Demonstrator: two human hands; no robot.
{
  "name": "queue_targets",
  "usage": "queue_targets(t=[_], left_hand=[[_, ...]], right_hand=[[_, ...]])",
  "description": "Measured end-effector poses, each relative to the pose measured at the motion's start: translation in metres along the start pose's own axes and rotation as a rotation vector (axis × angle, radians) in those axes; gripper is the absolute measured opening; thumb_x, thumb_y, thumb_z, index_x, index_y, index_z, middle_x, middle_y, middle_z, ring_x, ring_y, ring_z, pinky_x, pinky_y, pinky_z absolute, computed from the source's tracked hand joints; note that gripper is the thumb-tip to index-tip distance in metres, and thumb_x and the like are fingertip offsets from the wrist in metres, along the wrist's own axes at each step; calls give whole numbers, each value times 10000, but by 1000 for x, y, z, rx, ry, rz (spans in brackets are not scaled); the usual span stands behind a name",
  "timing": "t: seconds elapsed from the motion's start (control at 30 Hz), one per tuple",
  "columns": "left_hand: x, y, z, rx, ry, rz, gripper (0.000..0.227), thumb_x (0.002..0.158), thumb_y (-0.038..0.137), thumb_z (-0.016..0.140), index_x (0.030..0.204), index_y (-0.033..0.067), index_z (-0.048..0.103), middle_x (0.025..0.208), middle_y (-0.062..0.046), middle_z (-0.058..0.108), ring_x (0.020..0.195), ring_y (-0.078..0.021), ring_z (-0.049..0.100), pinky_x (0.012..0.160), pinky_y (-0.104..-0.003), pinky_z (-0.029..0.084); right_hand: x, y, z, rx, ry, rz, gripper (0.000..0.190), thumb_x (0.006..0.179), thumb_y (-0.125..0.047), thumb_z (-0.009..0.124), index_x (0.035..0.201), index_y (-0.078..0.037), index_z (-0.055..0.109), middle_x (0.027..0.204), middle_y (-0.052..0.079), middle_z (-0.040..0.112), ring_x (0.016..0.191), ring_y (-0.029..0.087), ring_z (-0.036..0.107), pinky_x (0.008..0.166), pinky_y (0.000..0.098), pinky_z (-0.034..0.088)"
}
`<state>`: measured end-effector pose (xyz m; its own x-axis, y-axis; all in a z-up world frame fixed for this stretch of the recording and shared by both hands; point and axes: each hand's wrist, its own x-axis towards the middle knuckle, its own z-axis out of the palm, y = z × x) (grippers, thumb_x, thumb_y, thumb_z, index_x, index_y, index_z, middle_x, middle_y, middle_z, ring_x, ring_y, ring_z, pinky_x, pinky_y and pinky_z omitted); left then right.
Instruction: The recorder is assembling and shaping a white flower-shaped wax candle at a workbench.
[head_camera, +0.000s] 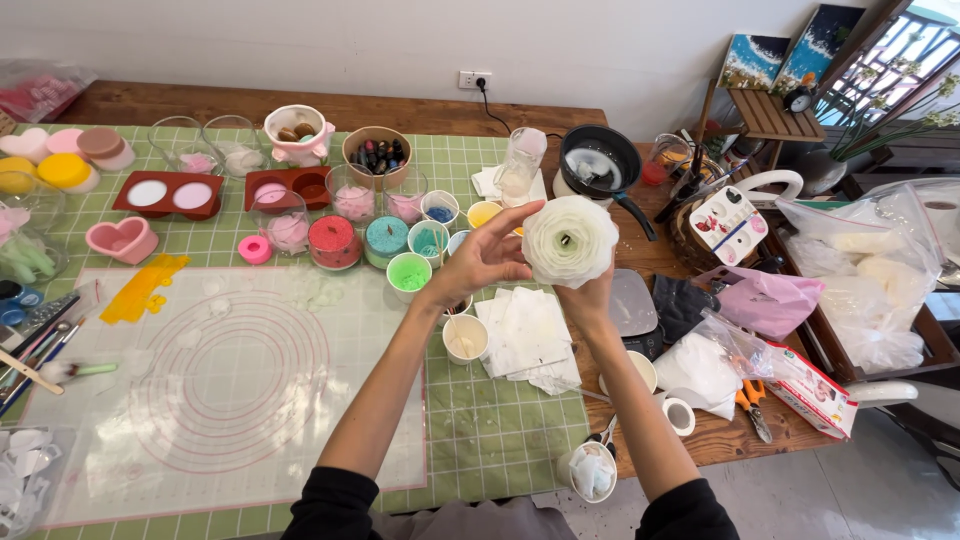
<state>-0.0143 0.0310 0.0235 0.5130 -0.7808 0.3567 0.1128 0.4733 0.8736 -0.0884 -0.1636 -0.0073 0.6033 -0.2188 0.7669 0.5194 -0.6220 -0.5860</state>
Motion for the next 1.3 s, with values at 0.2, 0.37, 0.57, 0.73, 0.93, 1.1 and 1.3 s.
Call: queue_targets(t=[0.2, 0.37, 0.57, 0.73, 0.93, 1.1, 1.3], left_hand=[[-4, 0, 15, 123, -10, 102, 1012, 838, 62, 846, 1655, 112, 251, 1634, -74, 407, 1484, -208, 448, 1207, -421, 438], [-8, 3, 13, 323, 34, 34, 1082, 797, 136, 874, 1660, 141, 221, 1617, -72, 431, 1436, -204, 485, 1177, -406, 445], [-10, 1, 10, 448, 131, 9, 1087, 739, 192, 910, 1637, 134, 301, 1492, -65, 571, 1300, -180, 594, 1114, -366, 478], [-9, -1, -6, 449, 178, 11, 1029, 715, 229, 923, 1598, 125, 405, 1378, -56, 663, 1168, -151, 659, 1048, -355, 527], [2, 9, -14, 543, 294, -29, 1006, 721, 303, 922, 1611, 136, 483, 1391, -97, 621, 1034, -186, 552, 947, -378, 524], [12, 33, -11, 518, 88, 257, 1005, 768, 357, 916, 1589, 127, 384, 1648, -84, 413, 1531, -237, 400, 1271, -420, 338], [10, 59, 4, 563, -18, 187, 899, 788, 327, 900, 1566, 119, 499, 1649, -76, 453, 1572, -243, 390, 1330, -428, 298]], right_hand=[[-18, 20, 17, 40, 31, 87, 585, 839, -72, 871, 1332, -20, 561, 1272, 95, 645, 1155, 231, 665, 1039, 364, 521], [-23, 20, 23, 81, 8, 85, 546, 852, -44, 844, 1318, 0, 562, 1261, 97, 649, 1147, 219, 666, 1031, 358, 524], [-28, 17, 21, 163, -64, 147, 509, 876, 6, 811, 1323, 25, 568, 1278, 118, 655, 1161, 225, 661, 1018, 350, 531], [-17, 5, 10, 396, -169, 354, 595, 848, 22, 792, 1362, 22, 493, 1304, 97, 643, 1192, 181, 648, 1028, 335, 553], [-3, -6, 7, 570, -190, 375, 513, 921, 62, 740, 1382, 69, 514, 1324, 123, 654, 1206, 192, 666, 1036, 346, 580], [3, -19, 5, 648, -181, 467, 472, 938, 39, 729, 1368, 71, 537, 1283, 130, 679, 1157, 195, 694, 1009, 345, 601], [6, -35, -2, 641, -244, 474, 486, 911, 44, 731, 1351, 69, 527, 1258, 139, 682, 1116, 206, 706, 967, 353, 624]])
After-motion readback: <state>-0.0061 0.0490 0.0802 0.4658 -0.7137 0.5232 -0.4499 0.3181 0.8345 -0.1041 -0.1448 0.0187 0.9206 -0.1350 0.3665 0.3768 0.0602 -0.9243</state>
